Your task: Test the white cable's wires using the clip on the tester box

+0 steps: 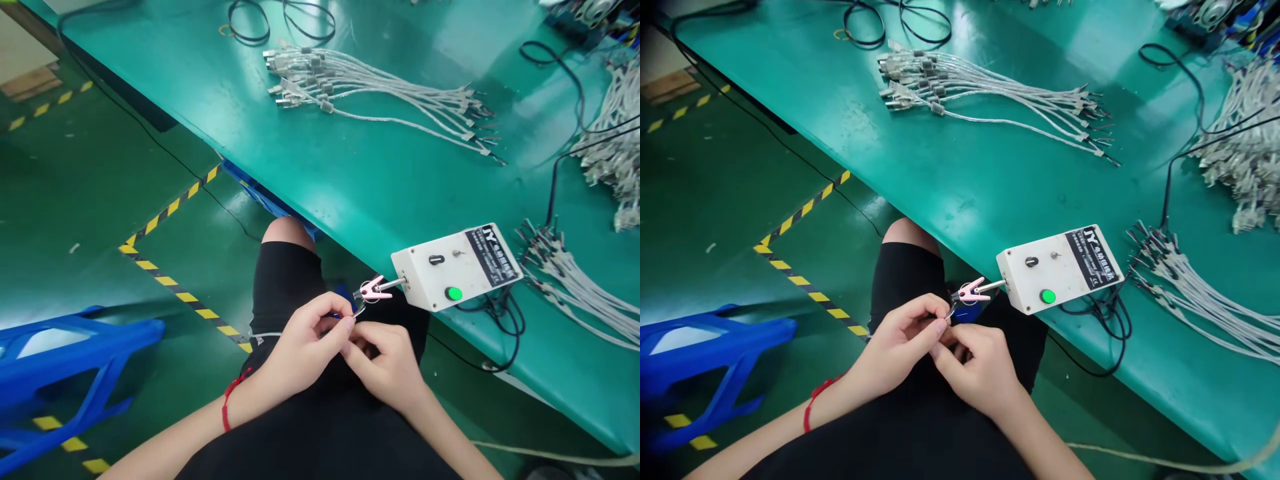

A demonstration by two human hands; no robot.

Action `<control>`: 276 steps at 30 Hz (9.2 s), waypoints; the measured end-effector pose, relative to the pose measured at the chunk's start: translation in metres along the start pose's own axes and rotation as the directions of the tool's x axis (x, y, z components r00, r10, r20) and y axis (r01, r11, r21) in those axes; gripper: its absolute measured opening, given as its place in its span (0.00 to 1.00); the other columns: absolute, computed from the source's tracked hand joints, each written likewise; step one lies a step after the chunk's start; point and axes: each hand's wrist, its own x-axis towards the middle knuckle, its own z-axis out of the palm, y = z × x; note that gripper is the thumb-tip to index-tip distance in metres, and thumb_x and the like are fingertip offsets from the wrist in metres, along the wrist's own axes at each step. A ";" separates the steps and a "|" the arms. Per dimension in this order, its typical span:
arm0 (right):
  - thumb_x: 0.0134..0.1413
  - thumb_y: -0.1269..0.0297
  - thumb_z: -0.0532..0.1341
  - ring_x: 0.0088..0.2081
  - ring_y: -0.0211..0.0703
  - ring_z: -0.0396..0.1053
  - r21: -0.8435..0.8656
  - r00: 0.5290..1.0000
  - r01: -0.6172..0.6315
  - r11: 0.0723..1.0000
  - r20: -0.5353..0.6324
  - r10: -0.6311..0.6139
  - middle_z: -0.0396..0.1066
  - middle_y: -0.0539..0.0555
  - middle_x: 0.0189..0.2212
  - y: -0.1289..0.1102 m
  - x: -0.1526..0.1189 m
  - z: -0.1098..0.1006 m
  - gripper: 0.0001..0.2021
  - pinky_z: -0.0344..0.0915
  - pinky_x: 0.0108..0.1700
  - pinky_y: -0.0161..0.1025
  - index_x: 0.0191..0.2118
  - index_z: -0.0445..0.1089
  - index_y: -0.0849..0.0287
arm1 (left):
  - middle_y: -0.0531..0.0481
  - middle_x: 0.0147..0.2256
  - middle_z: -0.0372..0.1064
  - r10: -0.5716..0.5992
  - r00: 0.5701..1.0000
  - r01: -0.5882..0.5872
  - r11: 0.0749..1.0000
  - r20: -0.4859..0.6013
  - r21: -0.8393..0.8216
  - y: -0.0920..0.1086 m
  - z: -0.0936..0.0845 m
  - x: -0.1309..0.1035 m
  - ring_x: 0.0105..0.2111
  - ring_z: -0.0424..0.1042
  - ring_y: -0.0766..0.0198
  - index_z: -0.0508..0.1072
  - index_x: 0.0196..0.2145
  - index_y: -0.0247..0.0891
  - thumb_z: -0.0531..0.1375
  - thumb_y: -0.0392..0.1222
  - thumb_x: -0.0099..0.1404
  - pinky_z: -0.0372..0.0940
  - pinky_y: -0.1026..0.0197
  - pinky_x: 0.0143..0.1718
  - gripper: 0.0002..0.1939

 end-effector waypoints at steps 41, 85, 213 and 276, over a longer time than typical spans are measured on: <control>0.62 0.56 0.68 0.21 0.33 0.62 0.313 0.930 -0.156 0.937 -0.273 0.245 0.69 0.48 0.20 -0.015 -0.001 -0.006 0.10 0.59 0.22 0.32 0.35 0.79 0.56 | 0.51 0.26 0.73 0.143 0.983 -0.171 0.945 0.118 0.278 0.005 -0.007 -0.008 0.23 0.68 0.69 0.76 0.39 0.36 0.58 0.41 0.75 0.61 0.68 0.24 0.08; 0.54 0.46 0.72 0.25 0.39 0.49 0.857 0.899 -0.018 0.514 -0.212 0.385 0.50 0.44 0.22 0.041 0.044 0.013 0.15 0.62 0.33 0.39 0.42 0.76 0.45 | 0.44 0.44 0.80 -0.023 0.967 -0.072 0.929 -0.252 -0.362 -0.028 -0.003 0.021 0.17 0.59 0.79 0.73 0.39 0.36 0.67 0.41 0.69 0.56 0.71 0.14 0.07; 0.70 0.56 0.61 0.24 0.36 0.46 0.859 0.890 -0.078 0.506 -0.168 0.424 0.50 0.43 0.17 0.012 0.034 0.002 0.11 0.55 0.31 0.34 0.50 0.75 0.53 | 0.47 0.44 0.76 0.067 0.988 -0.113 0.925 -0.138 -0.364 -0.020 -0.001 0.029 0.18 0.64 0.81 0.71 0.35 0.34 0.65 0.34 0.70 0.59 0.73 0.15 0.06; 0.62 0.64 0.68 0.21 0.31 0.65 0.624 0.954 -0.199 0.756 -0.052 0.294 0.70 0.46 0.23 0.001 0.007 0.003 0.04 0.62 0.23 0.29 0.41 0.76 0.55 | 0.45 0.36 0.74 0.221 0.965 -0.220 0.975 -0.143 0.023 -0.015 0.002 -0.010 0.30 0.71 0.64 0.74 0.39 0.38 0.64 0.41 0.71 0.63 0.63 0.28 0.05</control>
